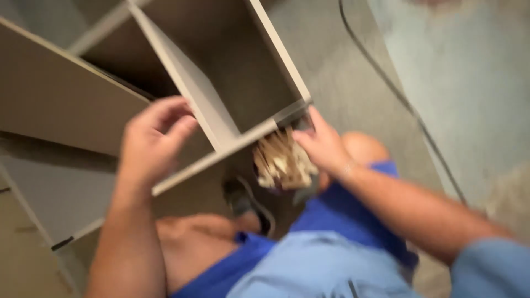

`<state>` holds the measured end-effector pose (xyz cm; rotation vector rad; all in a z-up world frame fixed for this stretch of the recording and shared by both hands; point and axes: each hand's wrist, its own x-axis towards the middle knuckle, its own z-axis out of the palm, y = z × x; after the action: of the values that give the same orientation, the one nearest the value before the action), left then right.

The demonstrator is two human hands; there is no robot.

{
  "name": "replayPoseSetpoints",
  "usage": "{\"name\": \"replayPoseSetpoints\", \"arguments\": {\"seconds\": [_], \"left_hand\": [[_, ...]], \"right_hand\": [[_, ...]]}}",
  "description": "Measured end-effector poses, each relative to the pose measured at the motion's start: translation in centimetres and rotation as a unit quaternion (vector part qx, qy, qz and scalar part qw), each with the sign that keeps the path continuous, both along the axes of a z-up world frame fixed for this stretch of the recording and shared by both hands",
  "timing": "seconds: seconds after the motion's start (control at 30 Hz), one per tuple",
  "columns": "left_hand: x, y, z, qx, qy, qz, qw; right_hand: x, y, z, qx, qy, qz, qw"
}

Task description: Moving a shelf, measuring a wooden board with a tape measure, and performing electrical work with pliers in a workshop.

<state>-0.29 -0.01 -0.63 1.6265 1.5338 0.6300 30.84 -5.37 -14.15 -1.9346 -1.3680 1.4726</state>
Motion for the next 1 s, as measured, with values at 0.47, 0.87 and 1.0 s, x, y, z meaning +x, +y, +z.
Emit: {"name": "replayPoseSetpoints", "arguments": {"seconds": [0.47, 0.87, 1.0], "left_hand": [[-2.2, 0.8, 1.8, -0.037, 0.007, 0.191, 0.981], [-1.5, -0.4, 3.7, 0.014, -0.057, 0.171, 0.984], [-1.7, -0.6, 4.0, 0.058, -0.064, 0.136, 0.987]], "right_hand": [[1.2, -0.2, -6.3, 0.013, 0.169, -0.04, 0.985], [4.8, 6.4, -2.8, 0.511, -0.293, 0.267, 0.763], [5.3, 9.1, -2.9, 0.586, -0.271, 0.36, 0.673]]}}
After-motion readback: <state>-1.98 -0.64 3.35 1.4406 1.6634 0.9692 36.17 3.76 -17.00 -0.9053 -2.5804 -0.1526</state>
